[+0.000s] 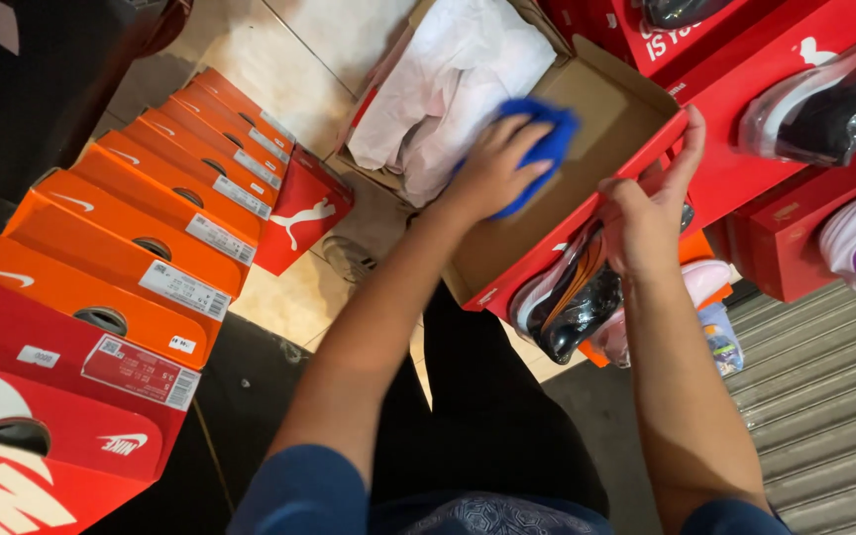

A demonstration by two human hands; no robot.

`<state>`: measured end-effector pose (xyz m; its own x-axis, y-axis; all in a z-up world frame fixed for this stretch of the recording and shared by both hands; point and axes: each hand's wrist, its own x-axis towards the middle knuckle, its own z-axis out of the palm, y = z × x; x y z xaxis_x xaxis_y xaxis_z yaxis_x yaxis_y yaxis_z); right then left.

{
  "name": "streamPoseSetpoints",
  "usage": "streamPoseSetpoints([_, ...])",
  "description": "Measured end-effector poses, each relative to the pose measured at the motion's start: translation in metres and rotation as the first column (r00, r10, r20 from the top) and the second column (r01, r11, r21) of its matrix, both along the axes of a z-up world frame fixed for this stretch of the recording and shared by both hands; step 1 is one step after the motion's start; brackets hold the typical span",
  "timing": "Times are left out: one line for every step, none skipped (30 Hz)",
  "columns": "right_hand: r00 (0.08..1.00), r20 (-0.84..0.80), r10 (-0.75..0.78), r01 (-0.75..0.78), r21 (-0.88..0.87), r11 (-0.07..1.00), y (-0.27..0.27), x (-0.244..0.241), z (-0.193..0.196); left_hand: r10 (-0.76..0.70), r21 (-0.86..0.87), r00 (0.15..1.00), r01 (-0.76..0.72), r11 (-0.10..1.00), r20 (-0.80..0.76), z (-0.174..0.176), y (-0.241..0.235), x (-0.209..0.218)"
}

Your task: Wiping shoe boxes with a cloth and stacking them in a storage area

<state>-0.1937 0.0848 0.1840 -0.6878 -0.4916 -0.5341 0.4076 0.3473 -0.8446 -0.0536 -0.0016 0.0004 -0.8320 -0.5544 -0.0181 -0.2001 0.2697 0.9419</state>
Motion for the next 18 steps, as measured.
streamPoseSetpoints([1.0, 0.001, 0.003, -0.003, -0.001, 1.0, 0.004, -0.002, -0.004, 0.003, -0.001, 1.0, -0.003, 1.0, 0.001, 0.019, 0.0, -0.015])
streamPoseSetpoints([0.999, -0.021, 0.034, -0.035, -0.022, 0.999, 0.008, -0.003, -0.007, 0.031, 0.006, 0.998, -0.031, 1.0, -0.058, 0.039, 0.0, -0.03])
streamPoseSetpoints([0.997, -0.047, 0.063, -0.066, -0.046, 0.997, 0.01, -0.006, -0.012, 0.058, 0.01, 0.991, -0.057, 0.998, -0.12, 0.057, -0.002, -0.046])
streamPoseSetpoints([0.997, -0.048, 0.066, -0.068, -0.051, 0.996, 0.009, -0.008, -0.012, 0.06, 0.005, 0.991, -0.06, 0.998, -0.121, 0.063, -0.003, -0.042])
streamPoseSetpoints([1.0, -0.02, 0.012, -0.013, -0.037, 0.999, 0.01, -0.009, -0.012, -0.017, 0.051, 0.991, 0.024, 0.998, -0.13, 0.071, -0.002, -0.036])
streamPoseSetpoints([0.999, 0.007, -0.042, 0.042, -0.021, 0.999, 0.011, -0.01, -0.012, -0.094, 0.096, 0.986, 0.108, 0.99, -0.141, 0.078, 0.0, -0.031])
streamPoseSetpoints([0.999, 0.009, -0.043, 0.043, -0.028, 0.999, 0.011, -0.01, -0.013, -0.095, 0.09, 0.986, 0.108, 0.99, -0.139, 0.08, -0.007, -0.011])
streamPoseSetpoints([1.0, -0.007, -0.009, 0.008, -0.034, 0.999, 0.012, -0.011, -0.014, -0.148, 0.175, 0.975, 0.176, 0.969, -0.165, 0.082, -0.013, 0.008])
streamPoseSetpoints([0.999, -0.029, 0.021, -0.022, -0.032, 0.999, 0.016, -0.013, -0.012, -0.2, 0.262, 0.959, 0.25, 0.932, -0.202, 0.085, -0.016, 0.025])
streamPoseSetpoints([0.999, -0.034, 0.015, -0.016, -0.032, 0.999, 0.013, -0.009, -0.008, -0.206, 0.261, 0.957, 0.257, 0.931, -0.207, 0.078, -0.012, 0.036])
streamPoseSetpoints([0.998, -0.045, 0.035, -0.036, -0.029, 0.999, 0.01, -0.007, -0.005, -0.177, 0.277, 0.972, 0.215, 0.937, -0.154, 0.072, -0.007, 0.047])
streamPoseSetpoints([0.997, -0.056, 0.054, -0.056, -0.025, 0.998, 0.007, -0.004, -0.001, -0.149, 0.29, 0.984, 0.172, 0.941, -0.1, 0.064, -0.002, 0.057])
streamPoseSetpoints([0.997, -0.055, 0.052, -0.053, -0.02, 0.998, 0.002, -0.004, 0.002, -0.151, 0.295, 0.983, 0.174, 0.94, -0.101, 0.06, 0.001, 0.04])
streamPoseSetpoints([0.997, -0.047, 0.066, -0.067, -0.011, 0.998, -0.003, -0.004, 0.006, -0.108, 0.212, 0.991, 0.123, 0.969, -0.084, 0.056, 0.004, 0.024])
streamPoseSetpoints([0.997, -0.029, 0.077, -0.077, 0.004, 0.997, -0.005, 0.001, 0.01, -0.066, 0.134, 0.996, 0.074, 0.988, -0.061, 0.055, 0.01, 0.014])
streamPoseSetpoints([0.997, -0.018, 0.071, -0.071, 0.014, 0.997, 0.0, 0.006, 0.007, -0.071, 0.147, 0.996, 0.078, 0.986, -0.052, 0.056, 0.012, -0.005])
streamPoseSetpoints([0.998, -0.022, 0.064, -0.065, -0.017, 0.998, 0.002, 0.006, 0.002, -0.092, 0.086, 0.995, 0.088, 0.992, 0.044, 0.054, 0.01, -0.031])
streamPoseSetpoints([0.998, -0.026, 0.057, -0.058, -0.048, 0.997, 0.004, 0.005, -0.002, -0.105, 0.025, 0.984, 0.102, 0.994, 0.141, 0.054, 0.008, -0.058])
